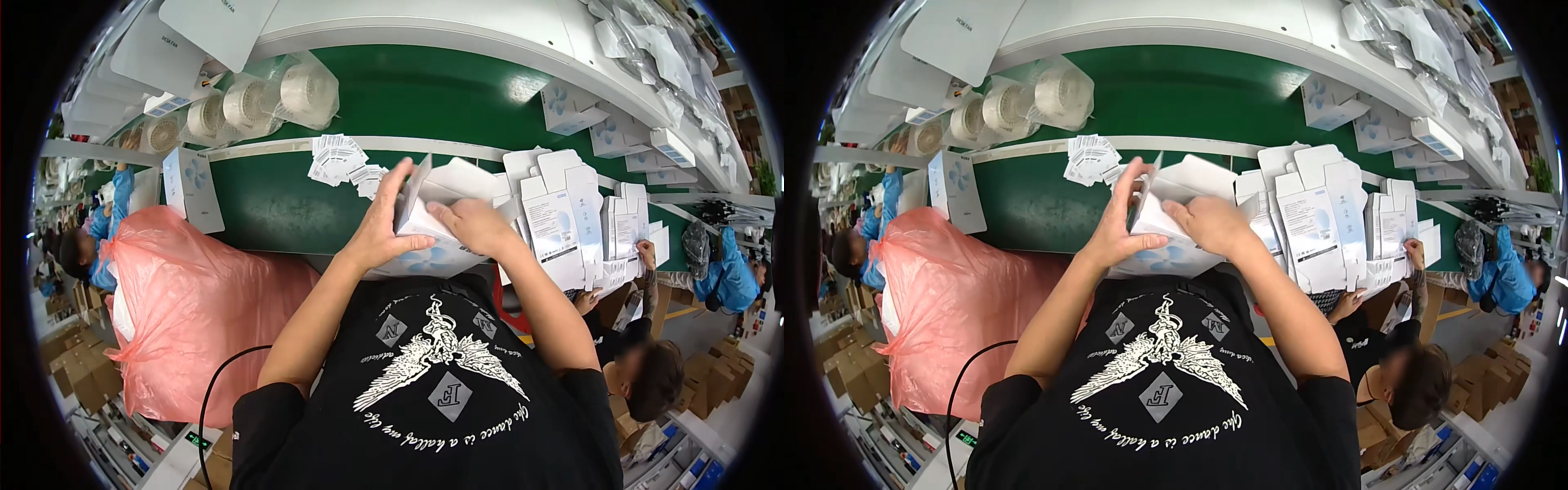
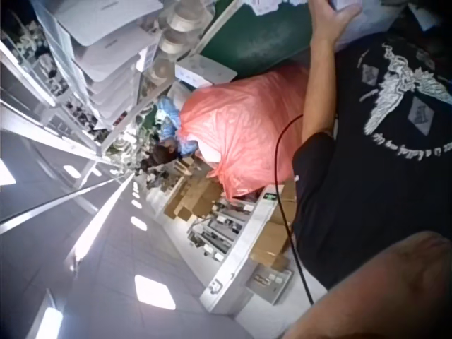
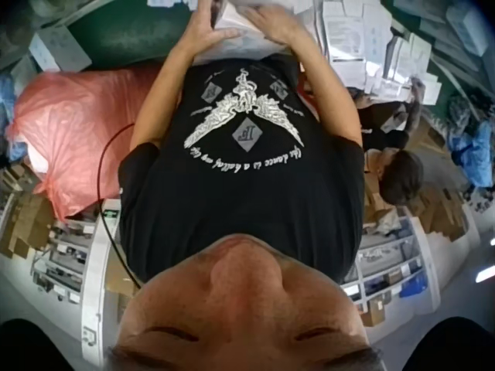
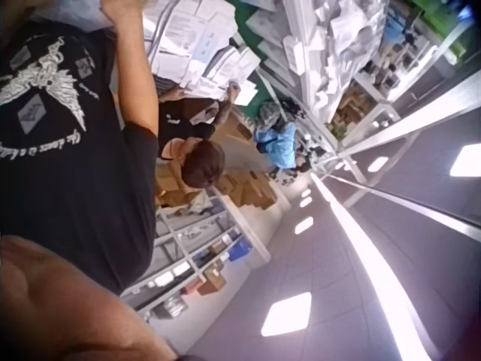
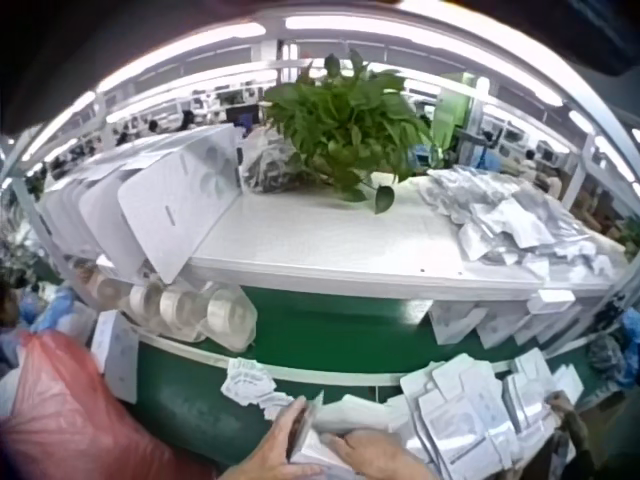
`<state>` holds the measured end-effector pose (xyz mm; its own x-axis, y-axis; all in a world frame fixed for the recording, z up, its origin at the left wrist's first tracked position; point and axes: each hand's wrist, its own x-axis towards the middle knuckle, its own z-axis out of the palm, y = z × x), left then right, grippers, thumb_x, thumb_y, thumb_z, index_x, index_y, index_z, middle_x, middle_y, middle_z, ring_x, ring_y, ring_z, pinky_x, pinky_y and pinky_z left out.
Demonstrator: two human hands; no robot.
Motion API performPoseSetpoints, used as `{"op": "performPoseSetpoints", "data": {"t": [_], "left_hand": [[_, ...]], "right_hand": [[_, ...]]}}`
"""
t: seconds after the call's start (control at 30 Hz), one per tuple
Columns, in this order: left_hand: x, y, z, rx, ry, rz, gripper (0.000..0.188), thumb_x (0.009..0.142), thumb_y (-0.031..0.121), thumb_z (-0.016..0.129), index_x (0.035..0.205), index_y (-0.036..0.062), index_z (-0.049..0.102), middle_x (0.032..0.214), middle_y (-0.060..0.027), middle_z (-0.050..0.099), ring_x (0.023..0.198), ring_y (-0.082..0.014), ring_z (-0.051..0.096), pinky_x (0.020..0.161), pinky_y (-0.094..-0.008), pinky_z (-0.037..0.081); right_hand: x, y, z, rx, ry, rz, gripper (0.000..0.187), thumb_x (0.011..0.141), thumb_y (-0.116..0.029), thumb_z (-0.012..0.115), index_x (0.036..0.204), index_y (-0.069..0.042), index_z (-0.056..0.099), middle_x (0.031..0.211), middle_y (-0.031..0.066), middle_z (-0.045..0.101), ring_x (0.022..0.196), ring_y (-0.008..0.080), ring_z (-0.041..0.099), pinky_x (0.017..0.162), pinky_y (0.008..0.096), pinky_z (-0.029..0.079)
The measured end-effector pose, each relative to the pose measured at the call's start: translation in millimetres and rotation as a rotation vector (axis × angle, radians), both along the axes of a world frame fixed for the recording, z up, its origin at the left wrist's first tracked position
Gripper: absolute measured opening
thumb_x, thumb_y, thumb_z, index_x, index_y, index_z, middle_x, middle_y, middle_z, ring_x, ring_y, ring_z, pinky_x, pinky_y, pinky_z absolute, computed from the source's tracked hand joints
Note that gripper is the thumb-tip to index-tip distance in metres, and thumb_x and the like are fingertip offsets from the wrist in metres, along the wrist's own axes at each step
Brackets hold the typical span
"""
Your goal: Packing electronic components and manuals into boxes on an assembly line.
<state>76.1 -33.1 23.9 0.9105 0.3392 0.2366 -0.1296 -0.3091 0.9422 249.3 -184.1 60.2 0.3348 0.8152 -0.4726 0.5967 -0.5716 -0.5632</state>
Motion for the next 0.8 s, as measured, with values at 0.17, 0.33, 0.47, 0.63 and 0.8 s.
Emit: {"op": "performPoseSetpoints", "data": {"t": [0.17, 0.33, 0.47, 0.63, 0.8], "left_hand": [[16.5, -3.4, 7.1, 0.146, 0.022, -0.105, 0.081, 0.076, 0.040, 0.094, 0.144, 0.0140, 0.059, 0.162, -0.0215, 0.039, 0.144, -0.0395, 0.047, 0.119, -0.0487, 0.040], [18.9, -10.6, 3.2, 0.036, 0.036, -0.009, 0.060, 0.076, 0.039, 0.094, 0.124, 0.0141, 0.066, 0.163, -0.0210, 0.041, 0.146, -0.0390, 0.047, 0.118, -0.0474, 0.041], [37.9, -27.9, 6.3, 0.090, 0.082, -0.061, 0.055, 0.075, 0.036, 0.094, 0.118, 0.0143, 0.066, 0.163, -0.0206, 0.041, 0.147, -0.0383, 0.047, 0.118, -0.0467, 0.040], [47.2, -35.9, -9.8, -0.050, 0.132, -0.011, 0.079, 0.075, 0.037, 0.095, 0.138, 0.0111, 0.054, 0.164, -0.0200, 0.042, 0.149, -0.0376, 0.045, 0.122, -0.0461, 0.036], [51.1, -58.9, -25.0, -0.197, 0.165, 0.051, 0.113, 0.074, 0.036, 0.097, 0.158, 0.0027, 0.029, 0.163, -0.0233, 0.041, 0.151, -0.0377, 0.042, 0.127, -0.0457, 0.031]], "right_hand": [[27.4, -31.8, 3.3, 0.443, -0.073, -0.056, 0.044, 0.107, -0.043, 0.062, 0.109, -0.001, 0.078, 0.103, 0.0230, 0.076, 0.095, 0.0434, 0.072, 0.089, 0.0505, 0.056], [55.9, -69.3, -35.1, 0.917, 0.675, -1.026, 0.032, 0.101, -0.019, 0.073, 0.126, 0.001, 0.072, 0.129, 0.0165, 0.073, 0.116, 0.0284, 0.069, 0.106, 0.0408, 0.051], [41.0, -76.8, -55.5, 0.523, 0.977, -0.811, 0.045, 0.096, -0.019, 0.080, 0.134, 0.002, 0.067, 0.137, 0.0149, 0.068, 0.127, 0.0254, 0.062, 0.113, 0.0404, 0.047], [63.6, -87.1, -68.3, 0.648, 0.998, -0.605, 0.056, 0.088, -0.024, 0.089, 0.131, 0.002, 0.064, 0.128, 0.0146, 0.069, 0.118, 0.0220, 0.064, 0.107, 0.0370, 0.049], [73.8, -78.2, -45.2, 0.202, 0.356, -0.399, 0.047, 0.089, -0.026, 0.088, 0.120, 0.002, 0.067, 0.121, 0.0124, 0.070, 0.109, 0.0194, 0.065, 0.102, 0.0356, 0.051]]}}
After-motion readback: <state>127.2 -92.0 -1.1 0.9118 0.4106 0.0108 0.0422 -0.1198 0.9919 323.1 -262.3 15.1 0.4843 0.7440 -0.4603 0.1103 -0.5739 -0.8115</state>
